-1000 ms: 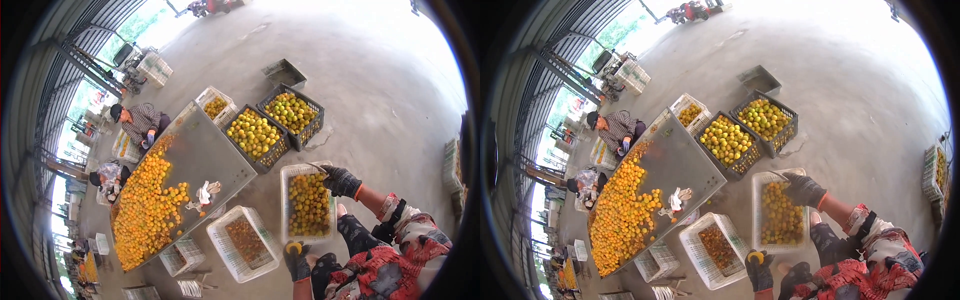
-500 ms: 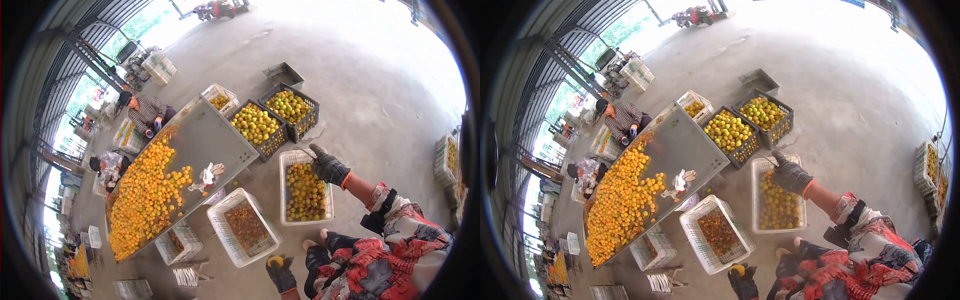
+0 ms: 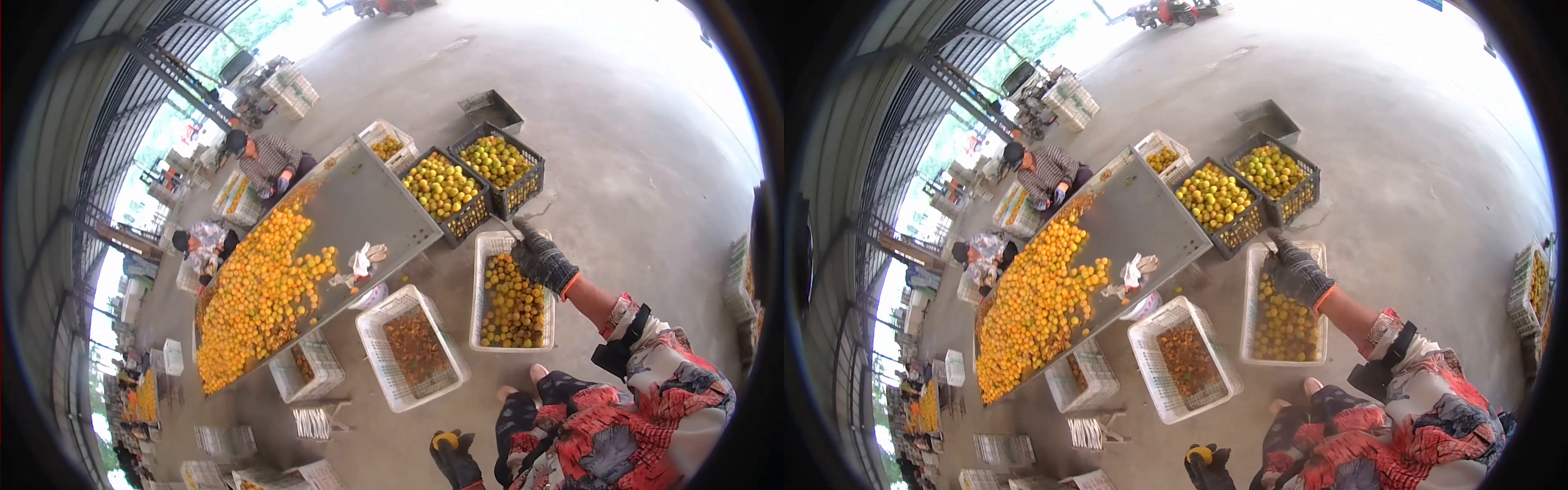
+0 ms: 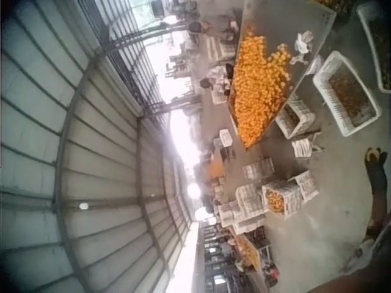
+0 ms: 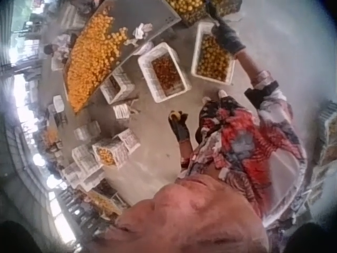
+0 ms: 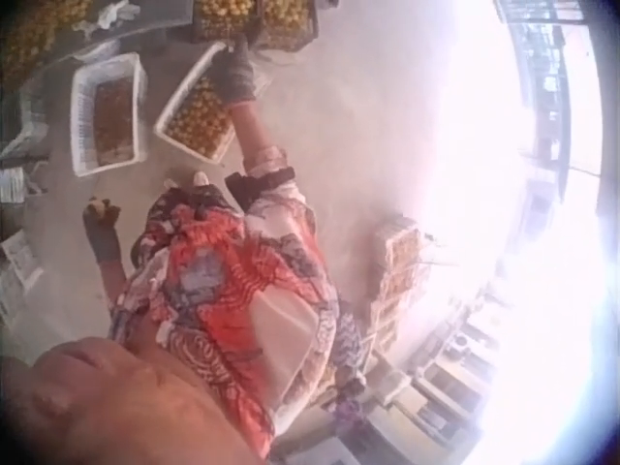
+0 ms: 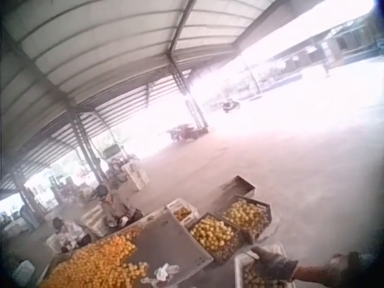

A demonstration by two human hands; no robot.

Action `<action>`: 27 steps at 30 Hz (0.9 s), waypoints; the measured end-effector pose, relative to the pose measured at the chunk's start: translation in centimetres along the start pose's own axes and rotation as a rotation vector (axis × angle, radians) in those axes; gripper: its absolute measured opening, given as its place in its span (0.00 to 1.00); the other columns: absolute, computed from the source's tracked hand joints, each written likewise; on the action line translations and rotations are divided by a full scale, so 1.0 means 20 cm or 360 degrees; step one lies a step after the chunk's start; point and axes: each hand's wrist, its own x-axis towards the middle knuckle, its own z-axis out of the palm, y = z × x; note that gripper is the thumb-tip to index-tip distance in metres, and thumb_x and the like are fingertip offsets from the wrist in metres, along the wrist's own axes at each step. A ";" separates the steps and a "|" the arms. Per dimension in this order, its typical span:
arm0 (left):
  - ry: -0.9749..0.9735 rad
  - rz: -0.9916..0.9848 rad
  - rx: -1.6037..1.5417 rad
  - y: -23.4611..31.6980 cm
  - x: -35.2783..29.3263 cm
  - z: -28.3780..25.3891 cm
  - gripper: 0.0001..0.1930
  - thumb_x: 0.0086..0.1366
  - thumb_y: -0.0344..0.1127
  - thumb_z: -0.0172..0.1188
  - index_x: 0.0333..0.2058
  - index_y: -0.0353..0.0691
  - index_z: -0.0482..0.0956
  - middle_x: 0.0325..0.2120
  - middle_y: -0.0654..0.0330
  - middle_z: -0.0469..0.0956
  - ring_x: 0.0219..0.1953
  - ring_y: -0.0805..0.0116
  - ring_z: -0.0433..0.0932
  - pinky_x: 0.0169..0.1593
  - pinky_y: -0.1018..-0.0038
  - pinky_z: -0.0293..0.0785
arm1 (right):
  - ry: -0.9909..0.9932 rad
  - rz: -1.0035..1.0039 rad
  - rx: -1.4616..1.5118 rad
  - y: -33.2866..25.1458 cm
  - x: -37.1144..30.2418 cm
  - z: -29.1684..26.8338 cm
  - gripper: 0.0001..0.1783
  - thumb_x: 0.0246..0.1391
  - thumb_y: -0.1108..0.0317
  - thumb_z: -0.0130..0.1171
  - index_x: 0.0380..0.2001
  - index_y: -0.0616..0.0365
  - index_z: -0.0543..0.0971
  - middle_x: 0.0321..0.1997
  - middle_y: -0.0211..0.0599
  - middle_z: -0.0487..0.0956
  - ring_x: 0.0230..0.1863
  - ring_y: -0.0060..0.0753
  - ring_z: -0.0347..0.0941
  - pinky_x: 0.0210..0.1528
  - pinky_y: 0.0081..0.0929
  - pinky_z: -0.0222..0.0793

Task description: The person picks up an apricot from a pile on a table, cuts it in half with a knife, and removes the pit. They place the pitted fruit into a basket and discard the pit into a separate pile on the table.

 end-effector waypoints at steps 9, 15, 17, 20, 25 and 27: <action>0.0192 -0.0136 -0.0426 0.36 0.04 -0.66 0.20 0.57 0.44 0.53 0.44 0.38 0.62 0.30 0.49 0.72 0.27 0.57 0.75 0.35 0.65 0.74 | -0.0252 0.0222 0.0983 -0.16 -0.48 0.54 0.27 0.53 0.74 0.44 0.56 0.47 0.57 0.23 0.22 0.64 0.16 0.12 0.57 0.17 0.15 0.59; 0.0369 -0.0074 -0.0613 0.54 0.14 -1.55 0.20 0.57 0.43 0.53 0.44 0.39 0.63 0.30 0.49 0.72 0.27 0.57 0.75 0.35 0.64 0.74 | -0.0229 0.0063 0.0521 -0.42 -0.88 1.38 0.26 0.52 0.70 0.48 0.55 0.47 0.59 0.23 0.23 0.65 0.15 0.13 0.58 0.13 0.16 0.56; 0.0381 -0.0052 -0.0627 0.61 0.21 -1.90 0.20 0.57 0.43 0.53 0.44 0.39 0.63 0.30 0.49 0.72 0.27 0.57 0.75 0.35 0.63 0.74 | -0.0293 0.0281 0.0745 -0.45 -1.00 1.65 0.25 0.52 0.71 0.48 0.55 0.48 0.59 0.23 0.23 0.65 0.15 0.13 0.57 0.13 0.16 0.56; 0.0450 -0.0015 -0.0627 0.72 0.33 -2.42 0.20 0.57 0.43 0.53 0.44 0.39 0.63 0.30 0.49 0.72 0.26 0.57 0.75 0.35 0.62 0.75 | -0.0085 -0.0196 0.0343 -0.29 -1.17 2.22 0.18 0.52 0.64 0.48 0.48 0.47 0.67 0.18 0.27 0.65 0.08 0.21 0.54 0.09 0.19 0.51; 0.0446 -0.0030 -0.0625 1.06 0.48 -3.14 0.20 0.55 0.44 0.56 0.43 0.41 0.64 0.30 0.52 0.73 0.28 0.59 0.74 0.35 0.66 0.74 | -0.0348 0.0590 0.0861 -0.94 -1.67 2.90 0.18 0.51 0.69 0.48 0.48 0.48 0.66 0.20 0.28 0.65 0.14 0.21 0.59 0.13 0.21 0.56; 0.0502 -0.0052 -0.0587 1.17 0.55 -3.31 0.22 0.55 0.46 0.55 0.44 0.41 0.63 0.30 0.51 0.72 0.28 0.58 0.74 0.35 0.65 0.73 | -0.0375 0.0614 0.0914 -0.97 -1.69 3.11 0.24 0.49 0.71 0.47 0.52 0.50 0.61 0.22 0.31 0.67 0.12 0.23 0.60 0.11 0.22 0.56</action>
